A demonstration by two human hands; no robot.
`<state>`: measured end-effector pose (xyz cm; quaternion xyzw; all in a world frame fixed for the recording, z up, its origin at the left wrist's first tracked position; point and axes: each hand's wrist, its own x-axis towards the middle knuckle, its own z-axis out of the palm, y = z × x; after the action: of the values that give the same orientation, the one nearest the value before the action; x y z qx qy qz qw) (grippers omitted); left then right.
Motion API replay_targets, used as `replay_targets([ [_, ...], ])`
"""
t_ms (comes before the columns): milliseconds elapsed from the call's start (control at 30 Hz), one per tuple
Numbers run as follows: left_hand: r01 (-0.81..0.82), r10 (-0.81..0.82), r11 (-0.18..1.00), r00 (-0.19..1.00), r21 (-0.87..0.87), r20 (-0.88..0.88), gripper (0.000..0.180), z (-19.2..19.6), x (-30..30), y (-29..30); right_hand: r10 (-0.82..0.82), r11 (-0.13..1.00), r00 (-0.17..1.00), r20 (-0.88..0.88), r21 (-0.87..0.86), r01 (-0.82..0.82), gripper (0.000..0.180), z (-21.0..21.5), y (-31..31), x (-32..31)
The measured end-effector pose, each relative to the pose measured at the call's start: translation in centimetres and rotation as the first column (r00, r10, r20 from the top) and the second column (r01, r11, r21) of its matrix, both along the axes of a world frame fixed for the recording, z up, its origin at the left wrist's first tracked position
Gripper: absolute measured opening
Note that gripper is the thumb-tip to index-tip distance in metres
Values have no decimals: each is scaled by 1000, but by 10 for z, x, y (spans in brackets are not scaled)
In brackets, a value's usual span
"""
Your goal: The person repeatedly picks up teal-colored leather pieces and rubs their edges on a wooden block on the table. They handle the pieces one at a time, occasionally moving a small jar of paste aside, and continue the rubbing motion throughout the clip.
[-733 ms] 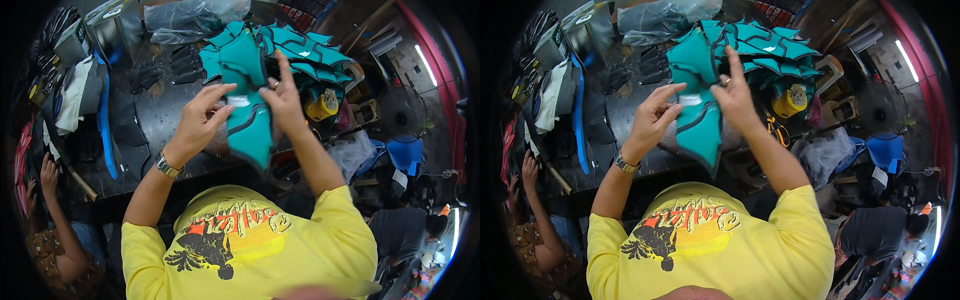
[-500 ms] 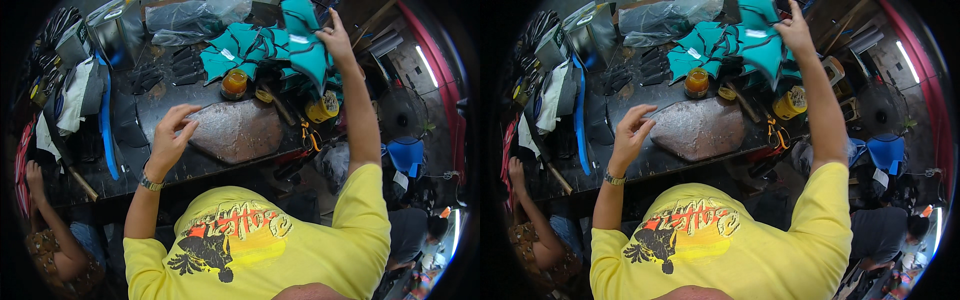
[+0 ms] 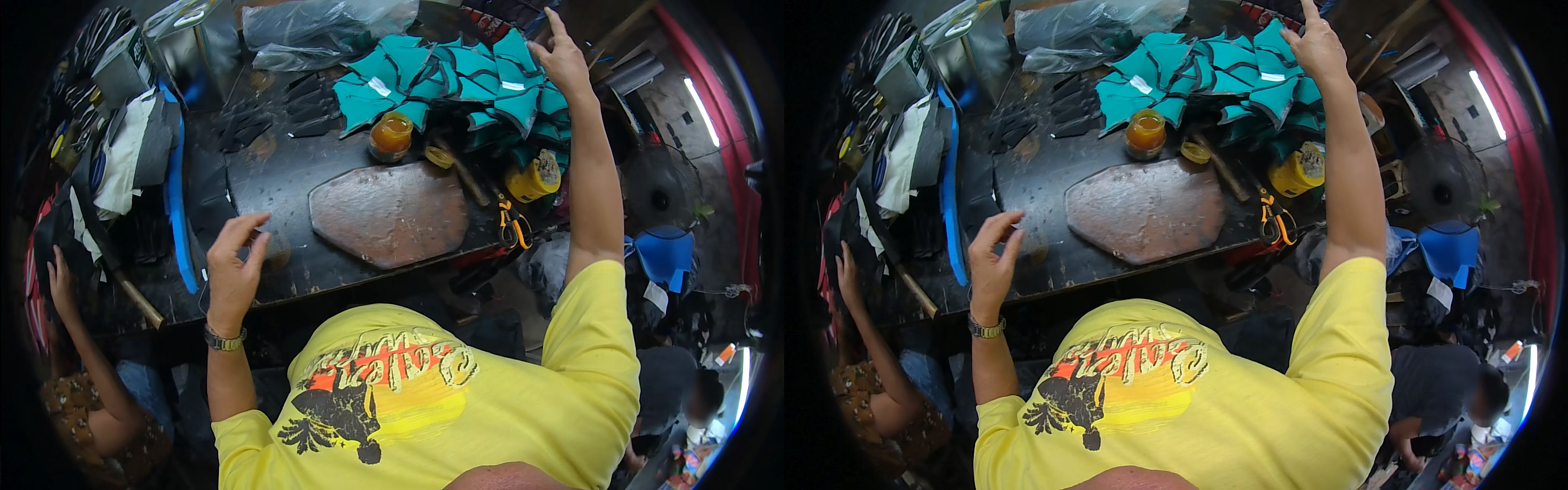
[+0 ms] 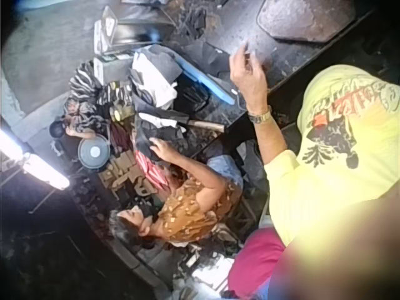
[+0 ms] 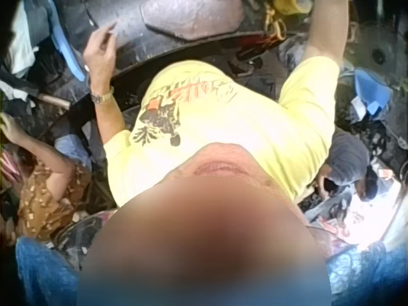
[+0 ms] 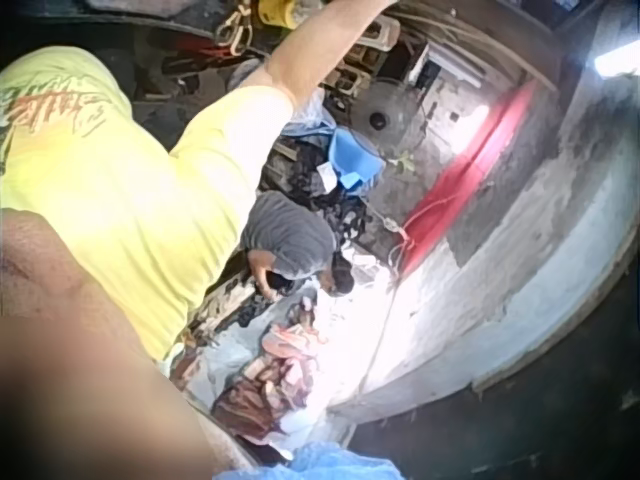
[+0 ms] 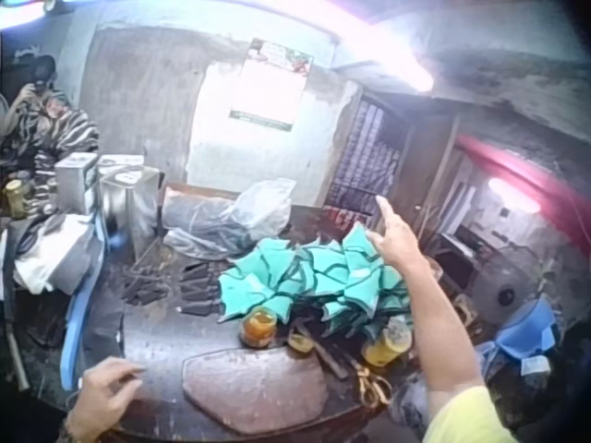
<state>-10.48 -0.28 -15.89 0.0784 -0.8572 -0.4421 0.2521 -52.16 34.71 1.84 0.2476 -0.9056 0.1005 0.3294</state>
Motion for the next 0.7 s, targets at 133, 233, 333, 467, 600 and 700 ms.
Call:
replay_targets([
  [133,-201,201,980,979,-5,-21,25,0,6,-26,530,837,801,277,-322,-442,41,-42,-43,81],
  [233,-290,287,955,957,-59,-46,25,-1,3,-44,609,791,713,349,-195,-580,36,-97,-70,128],
  [333,-338,339,933,941,-123,-15,26,-2,6,-54,325,926,879,350,71,-370,38,-129,-86,137],
  [467,-383,387,914,922,-134,3,26,-3,11,-61,373,892,907,195,195,-409,43,-146,-93,131],
  [600,-390,394,916,919,-90,22,26,-9,12,-67,347,862,923,163,331,-383,50,-155,-101,126],
  [700,-402,409,909,911,-113,48,26,-16,11,-73,379,875,911,160,258,-409,54,-147,-102,123],
])
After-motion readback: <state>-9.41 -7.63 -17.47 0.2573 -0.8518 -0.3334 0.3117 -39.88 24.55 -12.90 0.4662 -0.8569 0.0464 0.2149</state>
